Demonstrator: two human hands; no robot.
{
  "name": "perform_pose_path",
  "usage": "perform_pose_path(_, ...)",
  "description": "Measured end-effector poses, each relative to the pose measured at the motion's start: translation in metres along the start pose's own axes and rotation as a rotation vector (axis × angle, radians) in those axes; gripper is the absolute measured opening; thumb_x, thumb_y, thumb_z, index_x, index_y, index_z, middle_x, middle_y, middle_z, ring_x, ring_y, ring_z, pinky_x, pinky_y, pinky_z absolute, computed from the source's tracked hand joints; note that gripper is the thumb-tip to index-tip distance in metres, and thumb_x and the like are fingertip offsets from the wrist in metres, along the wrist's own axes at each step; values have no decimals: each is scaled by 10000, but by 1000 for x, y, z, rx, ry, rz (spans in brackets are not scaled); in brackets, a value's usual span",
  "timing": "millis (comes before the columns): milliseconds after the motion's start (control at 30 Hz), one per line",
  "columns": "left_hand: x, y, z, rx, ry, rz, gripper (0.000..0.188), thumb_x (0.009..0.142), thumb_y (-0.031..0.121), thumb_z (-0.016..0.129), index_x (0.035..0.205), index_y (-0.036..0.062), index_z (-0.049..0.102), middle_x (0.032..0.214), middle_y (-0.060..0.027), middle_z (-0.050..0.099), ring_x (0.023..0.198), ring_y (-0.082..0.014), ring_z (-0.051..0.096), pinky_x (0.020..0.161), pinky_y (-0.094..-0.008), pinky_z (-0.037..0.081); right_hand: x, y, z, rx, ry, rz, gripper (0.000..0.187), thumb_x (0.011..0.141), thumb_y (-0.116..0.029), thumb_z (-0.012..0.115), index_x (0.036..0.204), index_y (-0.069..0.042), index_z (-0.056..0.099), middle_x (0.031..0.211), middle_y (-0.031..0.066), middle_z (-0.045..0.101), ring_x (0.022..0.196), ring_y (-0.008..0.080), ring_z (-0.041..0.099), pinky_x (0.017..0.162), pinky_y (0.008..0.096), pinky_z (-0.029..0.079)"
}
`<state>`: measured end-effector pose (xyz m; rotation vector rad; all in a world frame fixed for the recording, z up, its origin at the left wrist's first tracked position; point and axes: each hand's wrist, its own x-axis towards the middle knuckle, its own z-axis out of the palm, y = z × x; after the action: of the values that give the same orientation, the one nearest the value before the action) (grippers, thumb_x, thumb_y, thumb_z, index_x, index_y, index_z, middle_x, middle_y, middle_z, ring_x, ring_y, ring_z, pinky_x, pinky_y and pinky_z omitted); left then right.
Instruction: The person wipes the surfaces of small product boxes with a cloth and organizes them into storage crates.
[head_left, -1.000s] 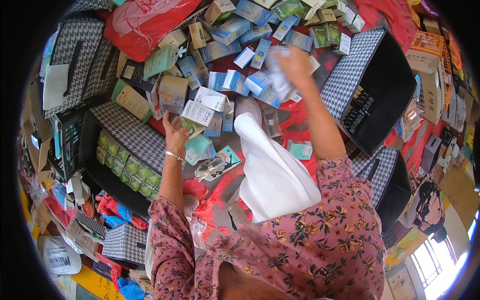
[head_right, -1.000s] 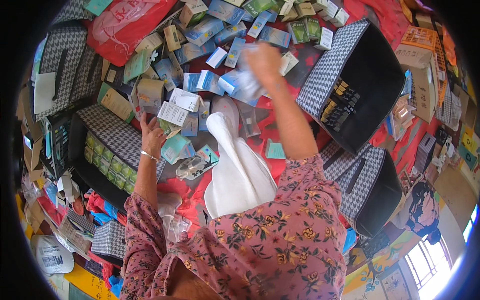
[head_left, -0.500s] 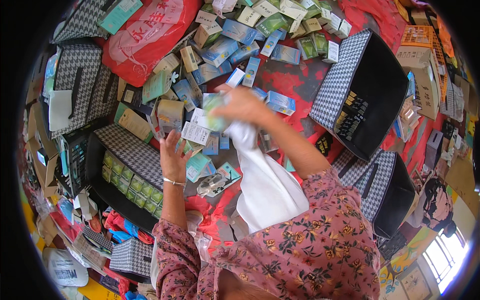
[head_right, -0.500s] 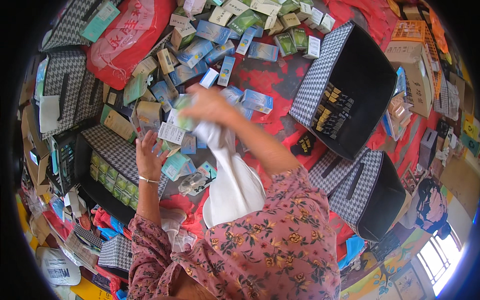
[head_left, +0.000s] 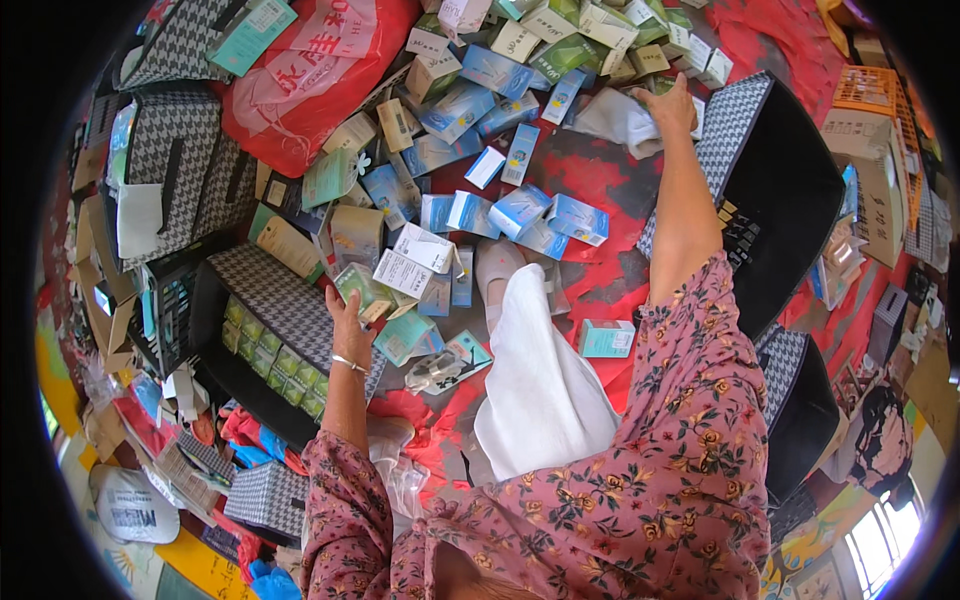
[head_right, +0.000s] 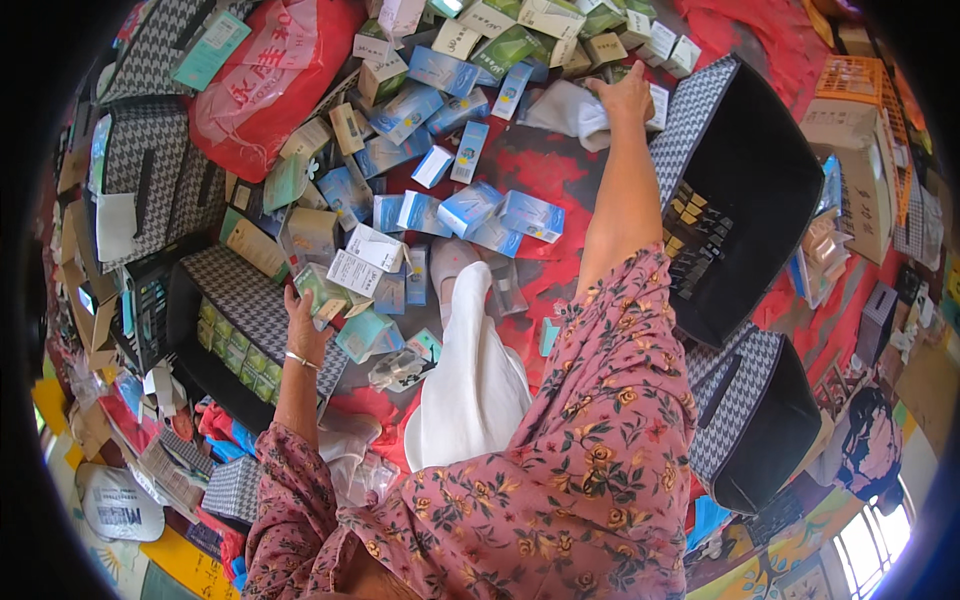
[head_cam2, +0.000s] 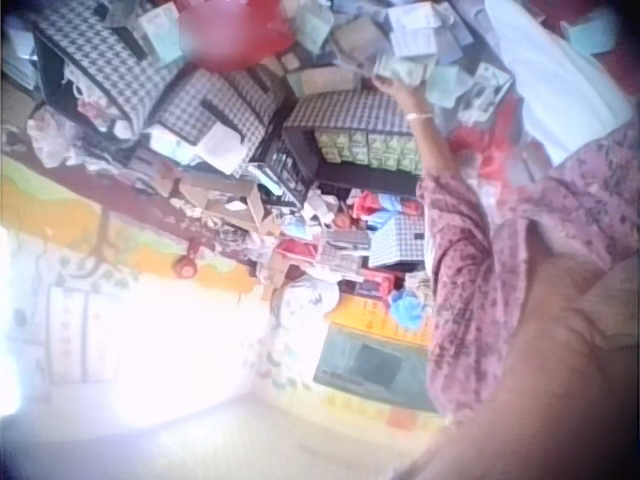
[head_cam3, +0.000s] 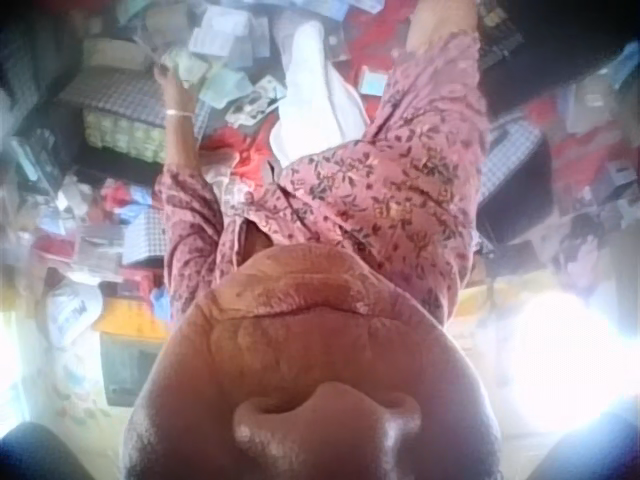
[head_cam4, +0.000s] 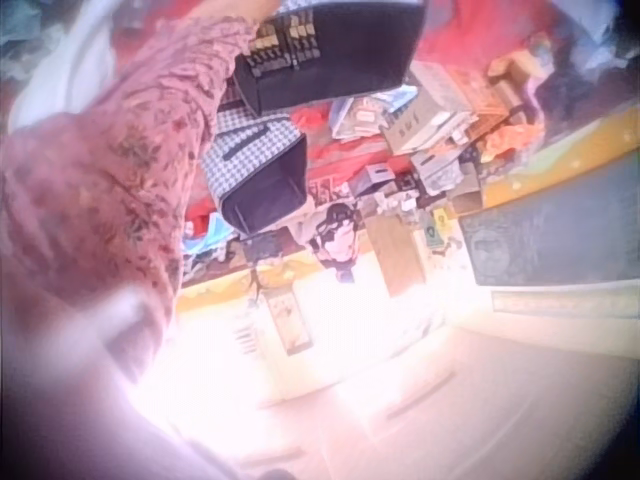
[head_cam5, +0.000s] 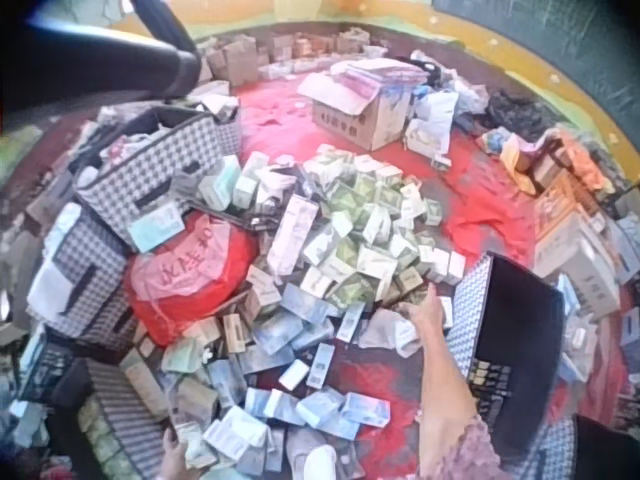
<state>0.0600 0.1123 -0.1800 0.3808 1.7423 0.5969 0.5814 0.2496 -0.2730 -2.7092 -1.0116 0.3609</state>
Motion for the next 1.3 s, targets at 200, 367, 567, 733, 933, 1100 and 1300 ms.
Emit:
perform_pose_path(200, -3, -6, -31, 279, 135, 140, 833, 718, 206, 620, 1368, 119, 106, 1384, -216, 144, 1260, -337, 212, 996, -436, 220, 7, 6, 18, -122, -75, -23, 1020, 495, -522, 740, 1274, -53, 281, 1103, 227, 514, 1088, 353, 464, 866, 414, 404)
perform_pose_path(367, 2, -21, -49, 257, 182, 174, 842, 687, 126, 630, 1358, 102, 122, 1365, -220, 165, 1249, -339, 237, 977, -405, 265, 5, -6, 13, -210, -281, -169, 857, 525, -452, 716, 1229, -89, 388, 1085, 224, 525, 1101, 344, 447, 855, 424, 419)
perform_pose_path(567, -15, -25, -43, 249, 219, 138, 825, 664, 91, 627, 1343, 99, 158, 1349, -229, 173, 1232, -359, 271, 952, -410, 308, -59, -9, 23, -306, -409, -190, 787, 540, -418, 699, 1238, -189, 416, 1162, 337, 398, 1120, 432, 402, 832, 443, 436)
perform_pose_path(733, -27, -27, -57, 204, 78, 121, 725, 697, 149, 612, 1312, 95, 232, 1339, -210, 215, 1219, -321, 291, 944, -385, 317, -62, 1, 20, -185, -369, -145, 762, 513, -399, 697, 1210, -232, 440, 1145, 211, 497, 1130, 383, 411, 847, 442, 411)
perform_pose_path(933, -54, -38, -93, 140, -8, 103, 520, 806, 150, 530, 1283, 130, 325, 1273, -98, 360, 1118, -197, 391, 875, -291, 372, -74, 16, 16, 264, -452, -107, 597, 530, -323, 697, 1079, -138, 554, 1000, 127, 601, 833, 262, 583, 768, 346, 452)
perform_pose_path(1100, -92, -38, -107, 94, 41, 1, 518, 802, 165, 521, 1278, 107, 324, 1251, -104, 387, 1111, -212, 417, 885, -319, 369, -173, -77, -28, 923, -1055, -280, 434, 669, -109, 653, 1081, -78, 523, 912, 19, 560, 801, 102, 525, 671, 229, 449)
perform_pose_path(1300, -125, -27, -110, 58, -96, 33, 559, 781, 162, 523, 1291, 127, 296, 1226, -109, 404, 1107, -222, 422, 893, -324, 358, -278, -181, -33, 271, -977, -895, 754, 624, -338, 715, 1256, -69, 404, 1226, 159, 475, 1091, 289, 484, 909, 324, 372)
